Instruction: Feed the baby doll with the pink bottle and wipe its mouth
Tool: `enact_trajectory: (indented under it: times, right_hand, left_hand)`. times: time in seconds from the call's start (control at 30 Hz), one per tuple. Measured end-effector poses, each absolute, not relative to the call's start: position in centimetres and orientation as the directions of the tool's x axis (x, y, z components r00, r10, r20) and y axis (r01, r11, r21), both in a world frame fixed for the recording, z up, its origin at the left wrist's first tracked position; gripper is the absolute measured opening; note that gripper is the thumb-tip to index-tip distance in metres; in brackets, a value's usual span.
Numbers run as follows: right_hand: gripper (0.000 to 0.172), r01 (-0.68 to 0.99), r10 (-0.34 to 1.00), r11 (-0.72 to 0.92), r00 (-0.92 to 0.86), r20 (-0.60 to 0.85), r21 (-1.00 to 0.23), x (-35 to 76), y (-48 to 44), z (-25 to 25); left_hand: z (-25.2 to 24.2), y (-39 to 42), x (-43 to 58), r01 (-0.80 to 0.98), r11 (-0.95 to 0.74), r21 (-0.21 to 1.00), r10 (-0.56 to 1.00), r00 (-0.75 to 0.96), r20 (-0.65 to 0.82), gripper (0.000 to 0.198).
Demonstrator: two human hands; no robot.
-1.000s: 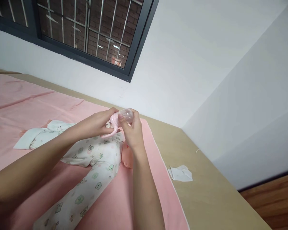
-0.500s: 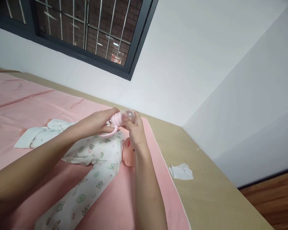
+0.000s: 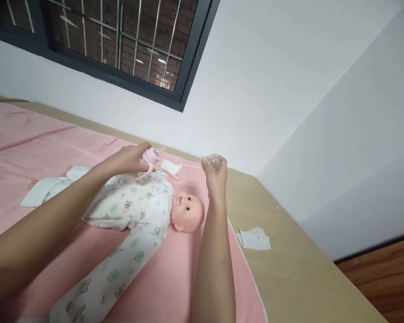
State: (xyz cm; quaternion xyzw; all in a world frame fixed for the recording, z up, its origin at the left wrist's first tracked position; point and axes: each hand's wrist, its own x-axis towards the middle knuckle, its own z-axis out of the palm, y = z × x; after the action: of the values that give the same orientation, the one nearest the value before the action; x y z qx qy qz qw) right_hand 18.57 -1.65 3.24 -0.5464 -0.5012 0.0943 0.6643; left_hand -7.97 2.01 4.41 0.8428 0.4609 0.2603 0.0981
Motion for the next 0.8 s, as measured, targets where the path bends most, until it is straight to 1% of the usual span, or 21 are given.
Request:
enact_trajectory:
  times: [0.1,0.13,0.2,0.27,0.3,0.37,0.47,0.57,0.67,0.8]
  right_hand:
    - [0.055,0.554,0.679,0.115,0.562,0.473,-0.824,22.6,0.0,-0.2]
    - [0.056,0.621,0.671,0.012,0.577,0.467,-0.784,23.5,0.4,-1.5]
    - [0.061,0.733,0.677,-0.171,0.573,0.462,-0.659,24.8,0.8,-4.0]
    - [0.064,0.774,0.721,-0.297,0.565,0.400,-0.559,25.4,0.9,-6.1]
    - [0.064,0.779,0.740,-0.331,0.564,0.366,-0.532,25.5,0.9,-7.0]
    - [0.067,0.774,0.765,-0.359,0.565,0.311,-0.521,25.7,0.7,-8.4]
    - [0.073,0.738,0.751,-0.363,0.593,0.290,-0.569,26.1,0.7,-9.5]
    - [0.076,0.702,0.710,-0.353,0.632,0.312,-0.619,26.4,0.7,-9.9]
    - [0.077,0.704,0.690,-0.330,0.635,0.349,-0.629,26.5,0.7,-10.0]
    - [0.080,0.698,0.684,-0.333,0.642,0.347,-0.634,26.4,0.7,-10.0]
  left_hand:
    - [4.2,3.7,-8.9,0.809,-0.439,0.391,0.897,0.366,0.248,0.039]
    - [4.0,4.2,-9.3,0.820,-0.402,0.406,0.914,0.339,0.222,0.040]
    - [3.6,5.2,-9.9,0.813,-0.353,0.462,0.935,0.293,0.198,0.043]
    - [3.0,6.2,-10.5,0.782,-0.338,0.524,0.941,0.265,0.211,0.050]
    - [2.6,6.7,-10.7,0.766,-0.335,0.549,0.942,0.251,0.224,0.054]
    - [1.8,7.8,-11.1,0.744,-0.320,0.586,0.945,0.211,0.248,0.061]
    - [0.6,9.1,-11.6,0.734,-0.263,0.626,0.961,0.138,0.242,0.067]
    - [-0.3,10.2,-12.0,0.695,-0.210,0.688,0.974,0.086,0.211,0.070]
    - [-0.8,10.8,-12.2,0.651,-0.173,0.739,0.983,0.063,0.174,0.073]
    - [-0.9,10.9,-12.3,0.656,-0.085,0.750,0.995,0.021,0.095,0.074]
